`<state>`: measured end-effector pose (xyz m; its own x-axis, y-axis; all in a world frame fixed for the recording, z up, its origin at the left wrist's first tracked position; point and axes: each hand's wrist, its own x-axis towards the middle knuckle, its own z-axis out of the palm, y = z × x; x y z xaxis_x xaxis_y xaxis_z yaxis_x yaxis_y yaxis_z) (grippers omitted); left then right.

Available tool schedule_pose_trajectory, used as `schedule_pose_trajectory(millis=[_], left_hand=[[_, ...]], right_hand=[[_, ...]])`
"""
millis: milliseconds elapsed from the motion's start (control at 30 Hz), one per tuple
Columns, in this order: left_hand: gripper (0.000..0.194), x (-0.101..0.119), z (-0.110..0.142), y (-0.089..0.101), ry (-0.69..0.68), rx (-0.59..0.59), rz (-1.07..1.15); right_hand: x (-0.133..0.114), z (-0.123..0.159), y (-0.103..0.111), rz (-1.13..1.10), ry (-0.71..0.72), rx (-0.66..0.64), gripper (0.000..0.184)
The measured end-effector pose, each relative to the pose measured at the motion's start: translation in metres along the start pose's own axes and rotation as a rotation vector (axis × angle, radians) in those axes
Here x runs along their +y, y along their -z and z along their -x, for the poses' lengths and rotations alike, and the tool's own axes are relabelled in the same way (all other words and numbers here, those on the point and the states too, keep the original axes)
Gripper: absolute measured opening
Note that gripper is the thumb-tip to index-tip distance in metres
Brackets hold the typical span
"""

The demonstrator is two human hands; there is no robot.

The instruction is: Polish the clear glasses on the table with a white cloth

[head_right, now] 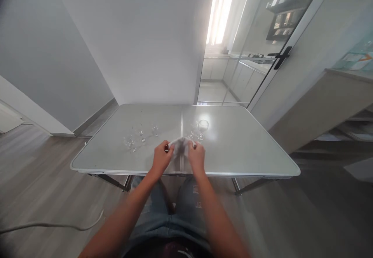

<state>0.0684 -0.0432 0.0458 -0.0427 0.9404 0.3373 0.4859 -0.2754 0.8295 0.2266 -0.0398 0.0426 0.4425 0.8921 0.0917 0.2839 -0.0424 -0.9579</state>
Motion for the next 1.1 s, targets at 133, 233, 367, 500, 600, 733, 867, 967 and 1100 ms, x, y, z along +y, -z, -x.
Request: schedule_pose_trajectory(millis=[133, 233, 367, 500, 600, 733, 867, 967, 1100], left_hand=[[0.007, 0.020, 0.013, -0.020, -0.201, -0.027, -0.105], [0.014, 0.023, 0.017, -0.018, -0.303, -0.154, -0.070], [0.017, 0.014, 0.020, -0.008, -0.284, -0.328, 0.014], [0.008, -0.012, 0.010, 0.003, -0.182, -0.068, -0.040], [0.021, -0.041, -0.011, 0.013, -0.012, 0.214, -0.121], [0.046, -0.077, -0.043, 0.017, 0.174, 0.257, -0.177], [0.063, -0.096, -0.066, 0.009, 0.198, 0.299, -0.144], [0.059, -0.100, -0.079, 0.004, 0.185, 0.315, -0.095], [0.031, -0.099, -0.094, 0.003, 0.219, 0.306, -0.056]], right_hand=[[-0.008, 0.024, -0.026, -0.635, -0.267, -0.294, 0.042], [-0.007, 0.024, -0.023, -0.819, -0.335, -0.410, 0.039], [0.012, 0.008, -0.012, -0.801, -0.367, -0.327, 0.029], [0.034, -0.006, -0.004, -0.767, -0.412, -0.359, 0.028], [0.045, -0.010, -0.001, -0.823, -0.394, -0.357, 0.034], [0.054, -0.009, -0.005, -0.874, -0.380, -0.328, 0.036], [0.060, -0.007, -0.009, -0.892, -0.356, -0.317, 0.036], [0.063, -0.007, -0.011, -0.919, -0.358, -0.309, 0.035], [0.063, -0.008, -0.012, -0.908, -0.371, -0.276, 0.038]])
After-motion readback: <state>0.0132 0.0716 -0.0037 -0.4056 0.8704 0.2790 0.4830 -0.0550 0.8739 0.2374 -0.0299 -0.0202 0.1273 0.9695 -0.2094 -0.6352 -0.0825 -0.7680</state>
